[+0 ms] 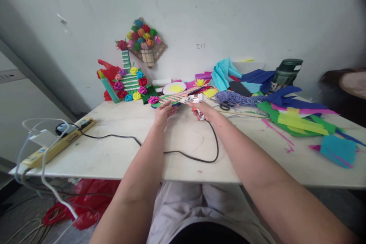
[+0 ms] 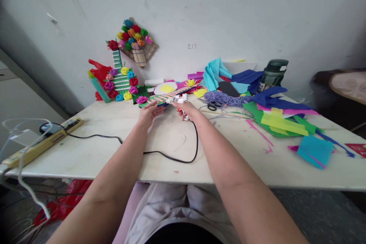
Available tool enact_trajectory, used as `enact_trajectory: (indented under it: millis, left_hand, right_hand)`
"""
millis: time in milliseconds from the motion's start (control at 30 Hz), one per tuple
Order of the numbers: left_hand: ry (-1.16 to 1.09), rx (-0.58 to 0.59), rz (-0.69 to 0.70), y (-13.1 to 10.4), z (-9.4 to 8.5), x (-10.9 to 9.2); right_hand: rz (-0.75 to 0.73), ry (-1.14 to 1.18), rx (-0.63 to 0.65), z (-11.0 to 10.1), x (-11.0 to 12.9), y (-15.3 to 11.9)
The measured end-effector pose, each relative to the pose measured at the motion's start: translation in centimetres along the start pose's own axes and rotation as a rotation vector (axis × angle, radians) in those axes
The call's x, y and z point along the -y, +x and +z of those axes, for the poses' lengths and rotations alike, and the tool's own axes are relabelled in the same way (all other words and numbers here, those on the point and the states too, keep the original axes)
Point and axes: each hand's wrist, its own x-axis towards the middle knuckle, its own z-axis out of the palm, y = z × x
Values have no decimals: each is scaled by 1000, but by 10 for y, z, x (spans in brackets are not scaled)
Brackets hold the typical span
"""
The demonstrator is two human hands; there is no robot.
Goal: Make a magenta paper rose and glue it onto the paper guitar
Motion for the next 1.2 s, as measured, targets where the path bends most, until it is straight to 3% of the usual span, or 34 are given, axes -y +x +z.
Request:
enact_trajectory:
  millis: [233, 600, 1200]
  left_hand:
    - [-12, -52, 17, 2, 2, 1]
    - [15, -282, 20, 3, 0, 2]
    - [48, -288, 13, 4, -2, 3]
  right_hand:
    - [-19, -15, 11, 3, -2, 2]
    - [-15, -75, -39, 4, -5, 5]
    - [67, -36, -125, 0, -7, 9]
